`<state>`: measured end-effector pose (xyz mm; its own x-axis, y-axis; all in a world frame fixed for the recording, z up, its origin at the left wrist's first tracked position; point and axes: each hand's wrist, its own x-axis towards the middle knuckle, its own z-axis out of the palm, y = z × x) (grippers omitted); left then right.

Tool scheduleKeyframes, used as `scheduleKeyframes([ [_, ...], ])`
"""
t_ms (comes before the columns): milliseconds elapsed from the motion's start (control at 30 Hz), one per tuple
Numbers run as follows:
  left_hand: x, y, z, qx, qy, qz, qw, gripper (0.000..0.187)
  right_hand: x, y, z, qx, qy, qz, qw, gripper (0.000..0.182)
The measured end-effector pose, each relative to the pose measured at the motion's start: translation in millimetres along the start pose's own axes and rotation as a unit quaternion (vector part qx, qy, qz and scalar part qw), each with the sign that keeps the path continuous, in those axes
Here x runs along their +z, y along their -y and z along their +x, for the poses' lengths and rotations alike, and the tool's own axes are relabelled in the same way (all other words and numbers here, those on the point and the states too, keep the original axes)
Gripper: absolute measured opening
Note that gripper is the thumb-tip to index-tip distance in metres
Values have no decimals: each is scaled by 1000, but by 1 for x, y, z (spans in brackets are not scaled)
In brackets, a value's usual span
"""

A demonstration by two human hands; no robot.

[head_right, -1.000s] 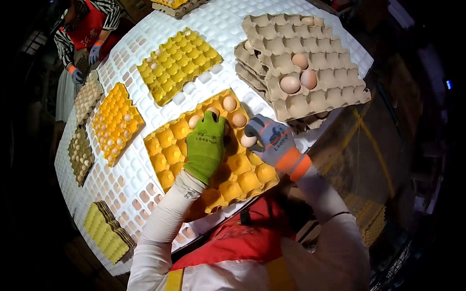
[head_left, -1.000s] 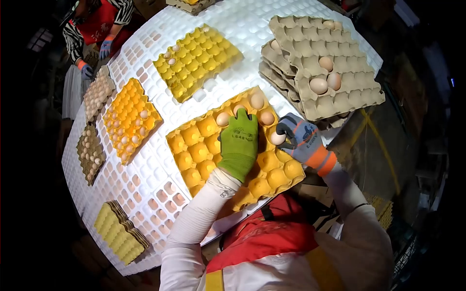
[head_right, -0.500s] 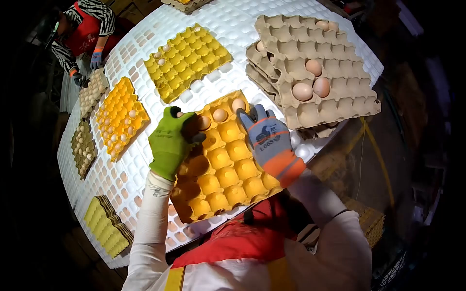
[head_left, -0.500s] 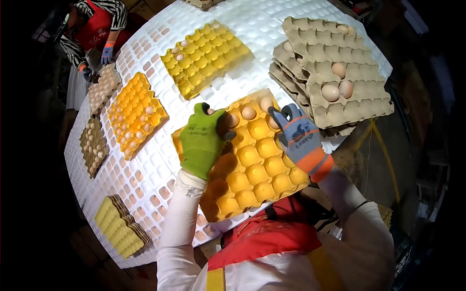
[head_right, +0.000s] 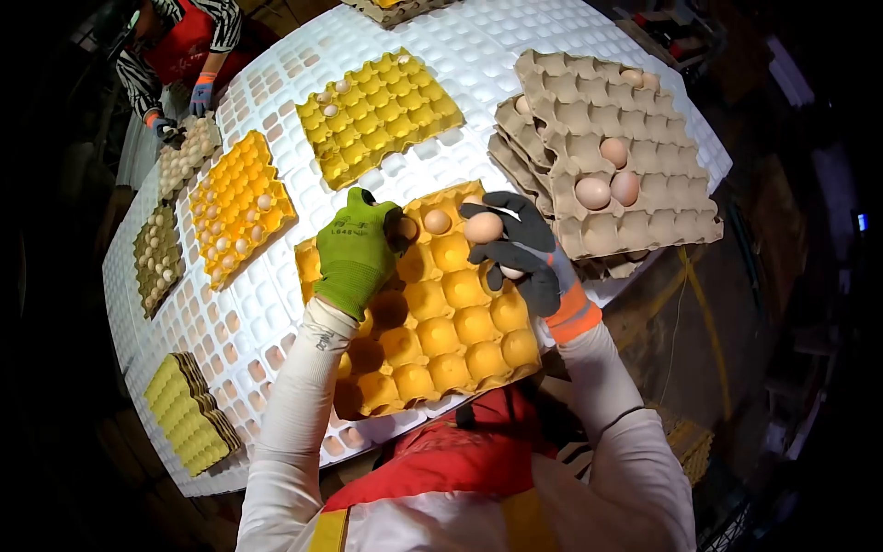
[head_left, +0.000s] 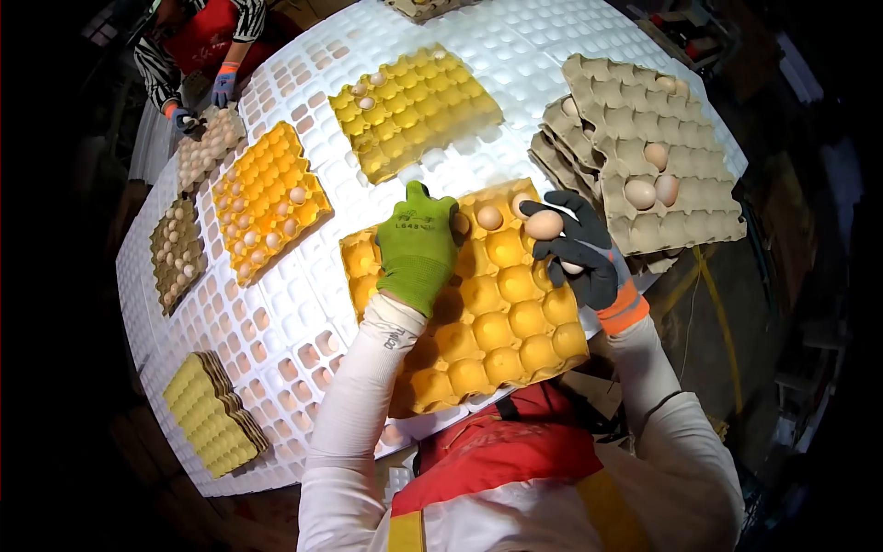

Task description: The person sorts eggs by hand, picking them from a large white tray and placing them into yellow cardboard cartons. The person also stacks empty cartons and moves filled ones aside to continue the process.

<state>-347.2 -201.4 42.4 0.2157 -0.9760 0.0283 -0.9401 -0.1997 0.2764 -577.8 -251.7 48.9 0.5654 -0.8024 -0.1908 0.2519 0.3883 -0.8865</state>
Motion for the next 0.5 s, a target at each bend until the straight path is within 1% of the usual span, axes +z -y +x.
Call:
scheduleKeyframes([
  [67, 7, 2, -2, 6, -26, -2, 1000, 18, -2, -5, 16, -51, 18, -28, 998, 54],
  [100, 7, 3, -3, 11, -29, -22, 999, 22, -13, -5, 31, -6, 41, -204, 978, 52],
  [133, 6, 6, -5, 17, -31, -41, 999, 26, -23, -19, 52, -189, 73, -421, 884, 44],
  [167, 4, 10, -8, 24, -33, -59, 997, 29, -14, -15, 54, -222, 42, -558, 798, 39],
  [200, 3, 14, -12, 26, -55, -64, 996, 34, 0, -13, 58, -248, 8, -680, 689, 34],
  [267, -1, 25, -24, 31, -95, -74, 992, 43, 20, -17, 71, -167, 43, -802, 571, 24],
  [300, -7, 27, -28, 1, -75, -77, 994, 47, 27, -18, 74, -121, 58, -852, 506, 20],
  [400, -12, 21, -26, 25, -84, -13, 996, 46, 42, -11, 74, -52, 85, -872, 479, 15],
  [433, -12, 12, -20, 26, -59, 44, 997, 45, 28, -16, 68, -130, 64, -823, 549, 17],
  [467, -4, 8, -13, 34, -35, 76, 996, 39, 20, -12, 62, -171, 45, -787, 591, 23],
  [500, -2, -2, -8, 28, -8, 115, 993, 29, 5, -21, 60, -220, 8, -724, 654, 29],
])
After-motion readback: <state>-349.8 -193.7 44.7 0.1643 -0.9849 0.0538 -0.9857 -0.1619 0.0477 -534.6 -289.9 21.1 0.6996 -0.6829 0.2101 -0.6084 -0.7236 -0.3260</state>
